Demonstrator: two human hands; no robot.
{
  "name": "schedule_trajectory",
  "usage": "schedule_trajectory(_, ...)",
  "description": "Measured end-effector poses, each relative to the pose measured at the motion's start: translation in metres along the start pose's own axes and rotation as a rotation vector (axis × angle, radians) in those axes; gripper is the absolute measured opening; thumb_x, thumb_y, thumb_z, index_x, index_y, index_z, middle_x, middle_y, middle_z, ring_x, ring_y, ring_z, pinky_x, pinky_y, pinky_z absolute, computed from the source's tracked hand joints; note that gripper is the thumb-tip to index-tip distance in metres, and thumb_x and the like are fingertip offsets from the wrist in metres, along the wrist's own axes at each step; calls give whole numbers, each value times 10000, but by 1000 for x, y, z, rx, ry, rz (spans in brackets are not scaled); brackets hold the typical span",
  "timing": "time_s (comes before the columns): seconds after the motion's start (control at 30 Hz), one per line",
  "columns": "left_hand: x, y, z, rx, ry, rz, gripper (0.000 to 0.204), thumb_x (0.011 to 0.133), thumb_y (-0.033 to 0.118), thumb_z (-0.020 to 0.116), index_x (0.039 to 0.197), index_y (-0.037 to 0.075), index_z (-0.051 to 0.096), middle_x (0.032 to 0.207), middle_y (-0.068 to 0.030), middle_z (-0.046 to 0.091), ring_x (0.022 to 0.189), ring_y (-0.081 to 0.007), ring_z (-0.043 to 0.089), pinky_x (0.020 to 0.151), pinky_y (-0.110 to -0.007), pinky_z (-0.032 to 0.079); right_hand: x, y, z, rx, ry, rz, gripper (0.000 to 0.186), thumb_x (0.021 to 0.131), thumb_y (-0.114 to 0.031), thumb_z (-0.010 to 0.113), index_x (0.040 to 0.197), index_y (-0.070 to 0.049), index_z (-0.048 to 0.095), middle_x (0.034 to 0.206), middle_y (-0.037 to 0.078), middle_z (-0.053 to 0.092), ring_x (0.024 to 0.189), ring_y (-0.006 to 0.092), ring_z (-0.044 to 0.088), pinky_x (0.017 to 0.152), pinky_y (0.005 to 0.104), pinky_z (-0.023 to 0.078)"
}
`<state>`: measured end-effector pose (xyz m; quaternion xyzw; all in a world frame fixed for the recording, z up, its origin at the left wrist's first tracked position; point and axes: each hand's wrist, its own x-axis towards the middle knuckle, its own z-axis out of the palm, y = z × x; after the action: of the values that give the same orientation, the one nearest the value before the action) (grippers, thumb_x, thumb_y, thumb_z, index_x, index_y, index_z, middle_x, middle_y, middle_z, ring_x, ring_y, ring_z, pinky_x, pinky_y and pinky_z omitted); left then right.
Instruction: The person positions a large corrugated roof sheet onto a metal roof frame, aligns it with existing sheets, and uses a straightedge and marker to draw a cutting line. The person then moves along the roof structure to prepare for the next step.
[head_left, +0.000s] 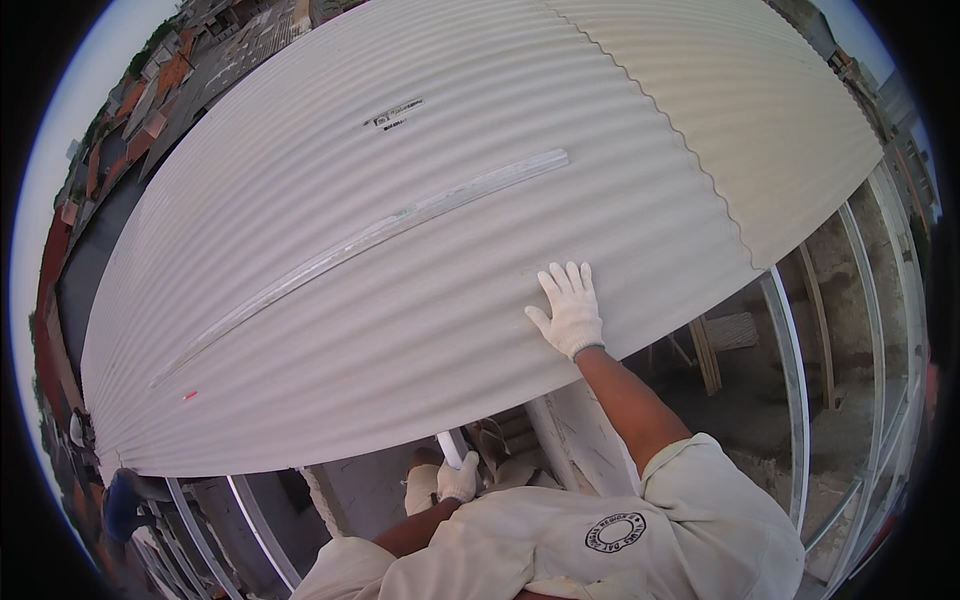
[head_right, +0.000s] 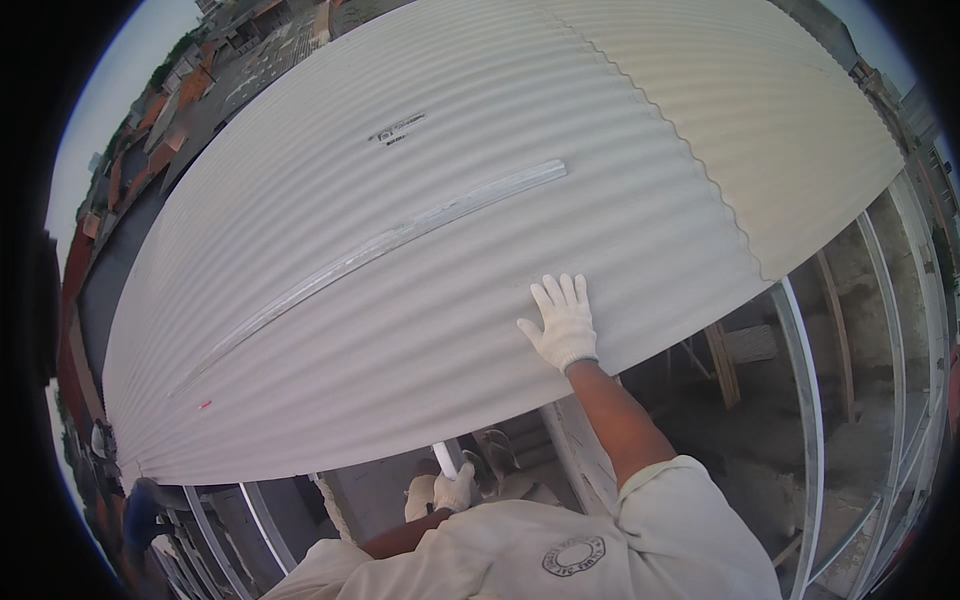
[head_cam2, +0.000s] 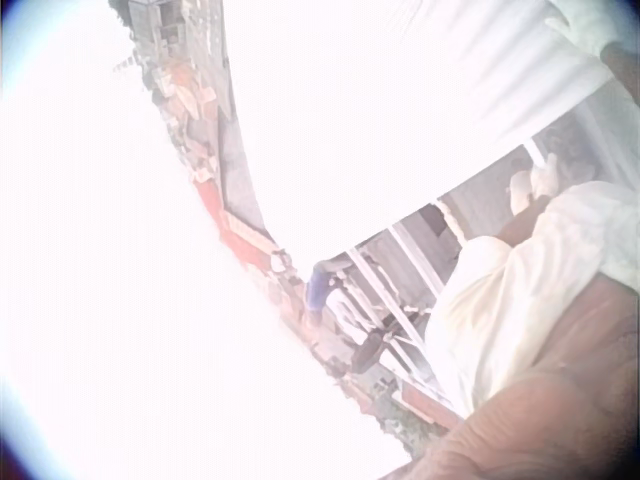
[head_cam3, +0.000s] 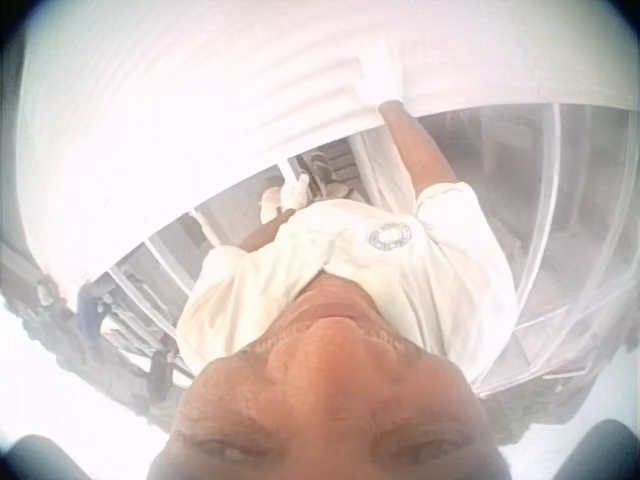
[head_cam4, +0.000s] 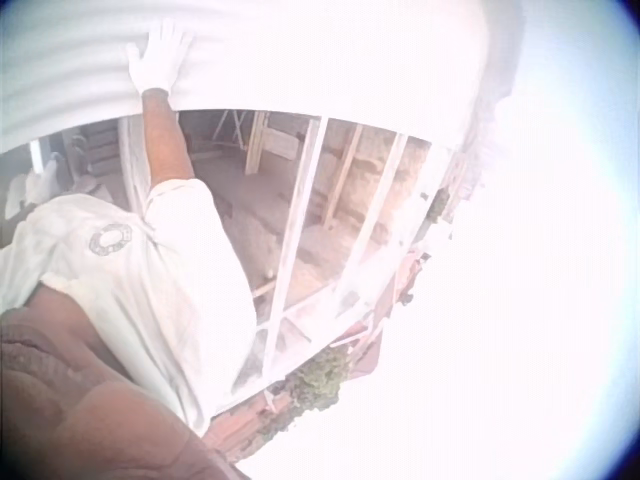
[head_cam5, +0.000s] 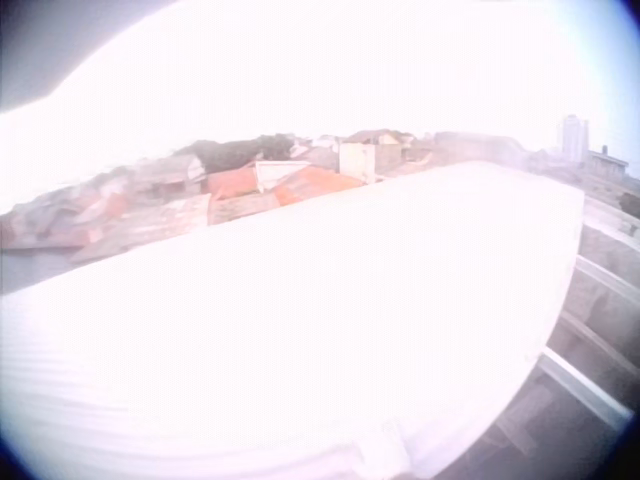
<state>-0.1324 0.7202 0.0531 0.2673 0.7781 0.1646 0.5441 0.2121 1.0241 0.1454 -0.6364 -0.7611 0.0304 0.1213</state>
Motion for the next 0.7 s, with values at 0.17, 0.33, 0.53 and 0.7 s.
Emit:
schedule_trajectory(0.17,-5,1,-5,106,37,-2,772,1022,596,892,1507,1,808,1379,-231,896,1298,-402,856,1127,-520,635,4,-4,6,-49,-6,4,787,1147,-569,754,1749,-74,642,1839,222,575,1752,505,407,1516,663,216)
schedule_trajectory(0.33,-10,9,-6,86,-12,-18,775,1012,639,855,1499,36,823,1368,-250,893,1323,-432,846,1140,-534,631,2,-3,9,-77,17,-9,782,1158,-559,738,1765,-80,627,1840,210,570,1738,500,418,1510,663,233)
schedule_trajectory(0.53,-21,20,-13,114,-13,61,734,1024,623,834,1480,48,830,1290,-233,903,1231,-398,865,1085,-511,645,5,-2,15,-240,-73,-9,780,1222,-595,617,1825,-103,560,1883,194,528,1757,484,406,1509,648,221)
schedule_trajectory(0.7,-31,24,-16,101,-16,99,715,1020,610,835,1467,52,838,1254,-213,907,1172,-384,877,1063,-504,651,-15,-33,13,-265,-111,-17,808,1222,-626,603,1839,-108,546,1910,217,496,1767,496,395,1513,664,186)
